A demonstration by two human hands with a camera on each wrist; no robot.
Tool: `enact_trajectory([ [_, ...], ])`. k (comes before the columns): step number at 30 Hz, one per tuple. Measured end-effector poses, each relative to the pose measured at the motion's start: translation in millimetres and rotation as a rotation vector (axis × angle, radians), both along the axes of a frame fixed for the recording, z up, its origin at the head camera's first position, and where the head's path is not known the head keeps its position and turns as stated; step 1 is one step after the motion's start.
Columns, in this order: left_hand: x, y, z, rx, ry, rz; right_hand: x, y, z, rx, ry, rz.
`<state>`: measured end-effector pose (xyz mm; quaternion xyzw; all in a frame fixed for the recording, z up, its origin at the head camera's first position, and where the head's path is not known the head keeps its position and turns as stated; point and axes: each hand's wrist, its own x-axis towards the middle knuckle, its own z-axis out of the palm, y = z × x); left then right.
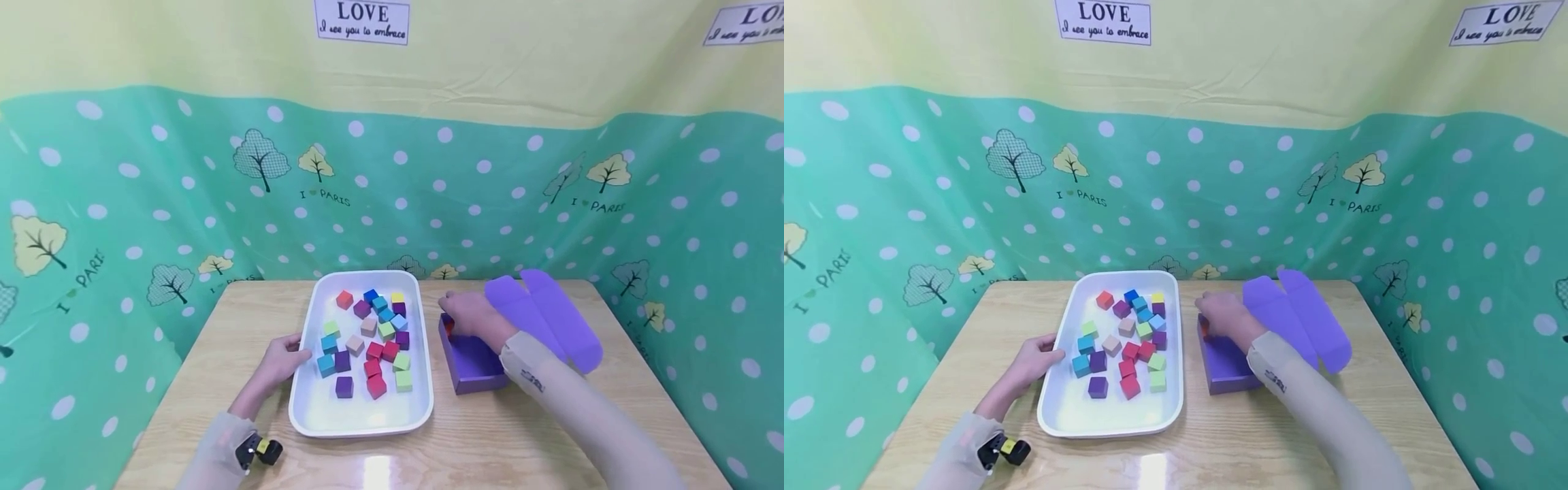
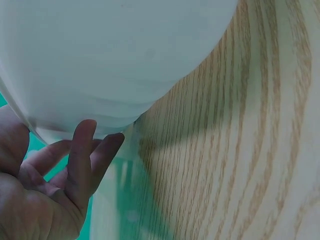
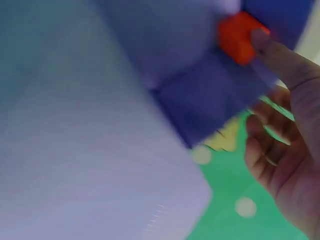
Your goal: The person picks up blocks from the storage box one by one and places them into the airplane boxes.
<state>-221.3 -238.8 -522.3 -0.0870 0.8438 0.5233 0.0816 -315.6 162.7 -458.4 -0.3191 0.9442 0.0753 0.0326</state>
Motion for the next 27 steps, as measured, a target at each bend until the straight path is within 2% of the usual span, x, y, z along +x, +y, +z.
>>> enact_trajectory([
  [6,-0.5,-1.5,2.3,0.005,0.005,0.012,1.2,-29,48.4,-0.205,0.056,-0.025],
  [8,-2.0,-2.1,2.9,0.012,0.007,0.017,0.0,-48,60.9,-0.250,0.029,-0.019],
  [11,-3.1,-2.7,2.4,0.017,0.007,0.007,-4.5,-82,64.9,-0.281,-0.054,-0.012],
  [14,-2.5,-2.6,1.8,0.029,0.005,0.011,-11.5,-118,55.7,-0.314,-0.159,-0.033],
  [18,-0.2,-2.9,1.0,0.044,0.016,0.020,-22.2,-162,34.6,-0.413,-0.283,-0.128],
  [20,0.7,-2.8,0.1,0.047,0.021,0.032,-26.3,-181,22.8,-0.457,-0.318,-0.186],
  [24,1.7,-0.6,-2.2,0.058,0.025,0.034,-31.3,-210,-0.6,-0.522,-0.337,-0.310],
  [27,1.9,2.5,-2.7,0.070,0.035,0.025,-34.7,-225,-14.8,-0.512,-0.281,-0.349],
])
